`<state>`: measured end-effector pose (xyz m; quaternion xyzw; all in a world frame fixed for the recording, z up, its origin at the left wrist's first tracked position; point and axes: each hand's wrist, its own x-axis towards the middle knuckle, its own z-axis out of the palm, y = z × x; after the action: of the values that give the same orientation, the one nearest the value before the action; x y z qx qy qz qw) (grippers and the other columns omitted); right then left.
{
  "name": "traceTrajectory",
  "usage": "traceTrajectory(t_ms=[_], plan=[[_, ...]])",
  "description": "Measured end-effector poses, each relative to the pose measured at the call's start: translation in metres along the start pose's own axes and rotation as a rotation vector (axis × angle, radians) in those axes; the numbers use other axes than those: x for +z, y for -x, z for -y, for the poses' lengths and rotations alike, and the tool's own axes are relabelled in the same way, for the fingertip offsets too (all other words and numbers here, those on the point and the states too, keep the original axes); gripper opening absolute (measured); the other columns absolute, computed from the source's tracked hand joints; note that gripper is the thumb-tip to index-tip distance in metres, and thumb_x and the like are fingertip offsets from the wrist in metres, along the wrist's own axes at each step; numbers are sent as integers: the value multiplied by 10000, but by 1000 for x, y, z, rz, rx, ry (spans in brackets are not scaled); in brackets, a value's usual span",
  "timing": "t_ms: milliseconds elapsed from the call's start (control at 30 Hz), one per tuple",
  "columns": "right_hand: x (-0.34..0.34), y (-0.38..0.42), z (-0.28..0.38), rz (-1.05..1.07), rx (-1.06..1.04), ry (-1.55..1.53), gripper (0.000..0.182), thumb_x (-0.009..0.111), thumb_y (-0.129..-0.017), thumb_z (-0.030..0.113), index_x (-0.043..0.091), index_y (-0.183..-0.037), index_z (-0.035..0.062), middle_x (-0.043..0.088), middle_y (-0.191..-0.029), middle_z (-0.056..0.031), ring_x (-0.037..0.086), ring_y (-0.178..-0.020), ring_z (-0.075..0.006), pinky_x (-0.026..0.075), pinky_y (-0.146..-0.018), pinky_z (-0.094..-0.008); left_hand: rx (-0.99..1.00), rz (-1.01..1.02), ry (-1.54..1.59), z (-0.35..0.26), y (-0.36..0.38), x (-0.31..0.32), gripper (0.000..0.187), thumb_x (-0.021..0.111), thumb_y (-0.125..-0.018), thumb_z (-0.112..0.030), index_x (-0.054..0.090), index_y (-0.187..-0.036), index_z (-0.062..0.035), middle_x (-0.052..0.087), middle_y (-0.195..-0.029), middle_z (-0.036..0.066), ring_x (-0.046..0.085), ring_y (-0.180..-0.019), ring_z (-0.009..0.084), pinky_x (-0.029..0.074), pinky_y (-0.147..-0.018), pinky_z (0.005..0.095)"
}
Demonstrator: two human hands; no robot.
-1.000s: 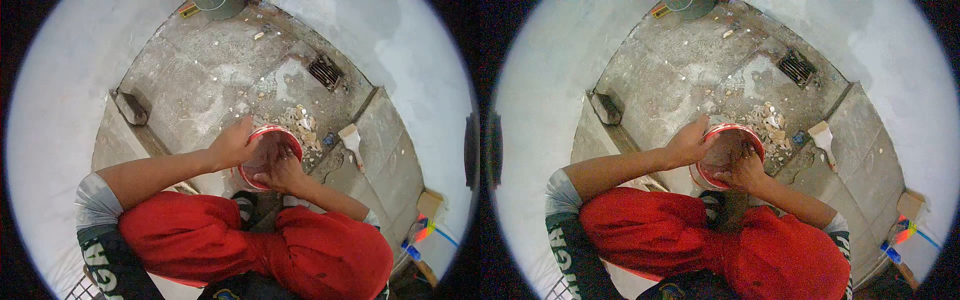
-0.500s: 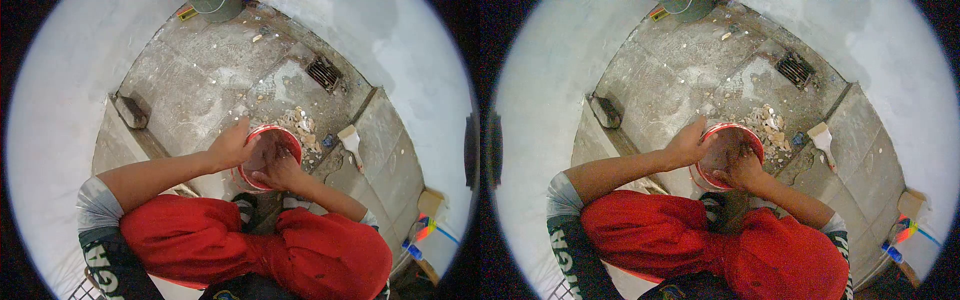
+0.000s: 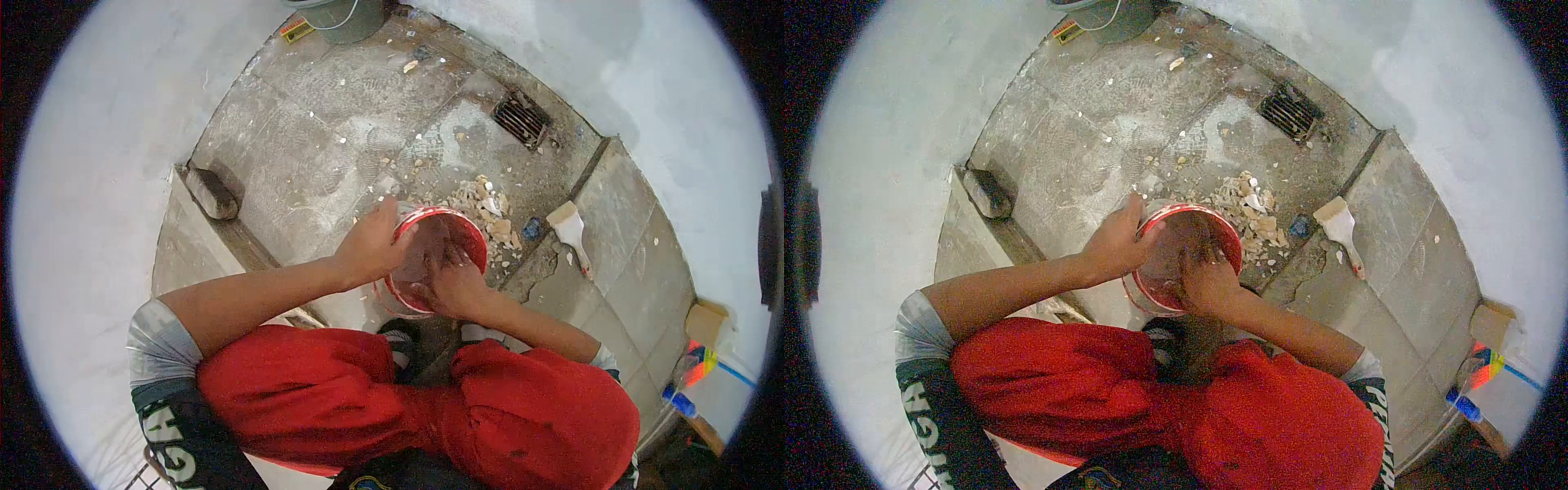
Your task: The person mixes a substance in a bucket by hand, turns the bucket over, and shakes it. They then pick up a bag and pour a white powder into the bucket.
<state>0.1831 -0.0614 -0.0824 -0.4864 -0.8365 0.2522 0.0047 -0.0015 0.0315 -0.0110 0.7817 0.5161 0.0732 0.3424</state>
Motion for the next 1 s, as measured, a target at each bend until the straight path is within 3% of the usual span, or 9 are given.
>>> traceTrajectory(t_ms=[133, 233, 433, 500, 533, 600, 833, 900, 1000], plan=[[-4, 0, -1, 112, 33, -77, 874, 502, -935, 531, 302, -1391, -188, 287, -1417, -458, 378, -1302, -552, 305, -1125, -518, -49, 40, 22, -7, 0, -2, 400, 590, -940, -295, 398, -1037, 42, 594, -815, 300, 604, -793, 496, 462, -687, 543], [1, 0, -4, 133, 53, 44, 847, 439, -949, 564, 367, -1389, -156, 342, -1443, -386, 361, -1321, -544, 288, -1125, -557, -30, 44, 9, -4, 0, 1, 414, 587, -942, -307, 401, -1050, 46, 596, -829, 307, 603, -821, 501, 461, -708, 549], [-11, -7, -4, 201, 60, -17, 856, 432, -933, 601, 357, -1438, -86, 341, -1479, -329, 305, -1386, -485, 220, -1173, -513, -48, 68, 14, -10, 0, -3, 393, 577, -935, -249, 391, -1063, 73, 583, -874, 360, 578, -862, 539, 454, -762, 578], [-12, -9, -3, 88, 27, -22, 839, 463, -924, 579, 320, -1476, -37, 328, -1507, -290, 290, -1412, -446, 217, -1183, -491, -56, 66, 14, -10, 1, -5, 395, 579, -935, -252, 393, -1061, 73, 583, -880, 361, 577, -864, 539, 454, -766, 578], [-15, -11, -4, 87, 26, -23, 839, 463, -924, 579, 320, -1476, -37, 328, -1507, -290, 290, -1412, -446, 217, -1183, -491, -51, 71, 7, -10, 1, -5, 410, 572, -947, -293, 407, -1059, 65, 585, -887, 348, 583, -869, 526, 454, -766, 569], [-23, -17, -7, 302, 17, -58, 1027, 409, -917, 659, 110, -1481, -145, 178, -1509, -400, 231, -1411, -518, 210, -1183, -486, -46, 73, 1, -8, 1, -4, 429, 565, -958, -335, 420, -1056, 57, 588, -894, 335, 589, -874, 512, 455, -767, 560], [-10, -26, -18, 456, 78, -162, 964, 436, -943, 587, 99, -1486, -134, 142, -1516, -402, 219, -1409, -526, 219, -1177, -500, -28, 39, -12, -2, -1, 1, 435, 570, -957, -347, 425, -1043, 54, 581, -867, 312, 585, -830, 495, 454, -734, 543], [7, -26, -24, 178, -12, -23, 703, 516, -919, 406, 385, -1433, -55, 486, -1383, -299, 475, -1291, -426, 367, -1106, -475, -34, 35, -8, 1, -1, 3, 435, 571, -957, -348, 427, -1039, 54, 580, -866, 308, 586, -822, 491, 454, -726, 539], [1, -32, -33, 293, 88, -236, 616, 536, -900, 369, 498, -1327, -73, 603, -1201, -319, 607, -1117, -423, 476, -986, -488, -33, -24, -6, 2, 1, 3, 435, 575, -956, -345, 426, -1033, 56, 580, -854, 304, 592, -814, 486, 453, -713, 537]])
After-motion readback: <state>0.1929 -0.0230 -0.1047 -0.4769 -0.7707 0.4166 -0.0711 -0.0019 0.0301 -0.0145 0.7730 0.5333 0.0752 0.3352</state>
